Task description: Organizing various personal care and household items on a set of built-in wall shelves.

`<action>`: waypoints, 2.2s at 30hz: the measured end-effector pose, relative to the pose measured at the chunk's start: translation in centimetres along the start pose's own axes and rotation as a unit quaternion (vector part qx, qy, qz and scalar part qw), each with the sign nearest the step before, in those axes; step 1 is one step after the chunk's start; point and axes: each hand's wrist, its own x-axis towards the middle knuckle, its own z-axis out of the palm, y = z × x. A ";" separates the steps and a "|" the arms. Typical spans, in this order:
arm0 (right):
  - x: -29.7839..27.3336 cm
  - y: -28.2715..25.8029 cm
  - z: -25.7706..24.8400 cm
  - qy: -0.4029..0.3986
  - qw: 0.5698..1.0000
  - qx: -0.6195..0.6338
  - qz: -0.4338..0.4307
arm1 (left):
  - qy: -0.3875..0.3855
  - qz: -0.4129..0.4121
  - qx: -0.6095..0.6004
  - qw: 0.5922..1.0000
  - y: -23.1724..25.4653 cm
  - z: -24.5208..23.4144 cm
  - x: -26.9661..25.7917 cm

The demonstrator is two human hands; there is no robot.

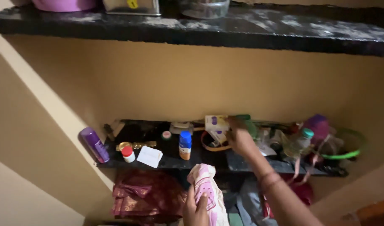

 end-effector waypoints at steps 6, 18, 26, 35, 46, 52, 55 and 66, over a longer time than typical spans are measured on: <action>6.0 -0.3 2.3 -0.217 0.939 -0.255 0.077 | 0.073 0.076 -0.089 0.990 -2.0 -0.1 0.5; -11.1 -14.6 -6.7 -0.124 0.952 0.269 0.071 | 0.052 0.163 0.169 0.971 8.9 1.2 -1.5; -13.1 -14.5 -10.9 -0.241 0.829 0.462 0.204 | -0.124 -0.146 0.293 0.937 15.2 0.4 -1.6; -13.5 -18.3 -9.0 -0.142 0.877 0.381 0.256 | 0.021 0.095 0.291 0.952 15.7 1.1 -4.3; -13.0 -19.7 -10.9 -0.144 0.826 0.488 0.243 | -0.069 -0.145 0.208 0.965 8.4 -3.2 -1.5; -14.0 -19.4 -9.5 -0.134 0.897 0.402 0.123 | -0.211 0.019 -0.281 0.936 6.0 -3.4 -2.9; -14.4 -18.7 -9.5 -0.096 0.918 0.382 0.040 | -0.206 0.215 0.014 0.955 7.5 -4.1 -3.6; -16.3 -18.1 -11.1 -0.102 0.733 0.640 0.204 | -0.165 0.248 0.006 0.955 4.9 -2.9 -3.3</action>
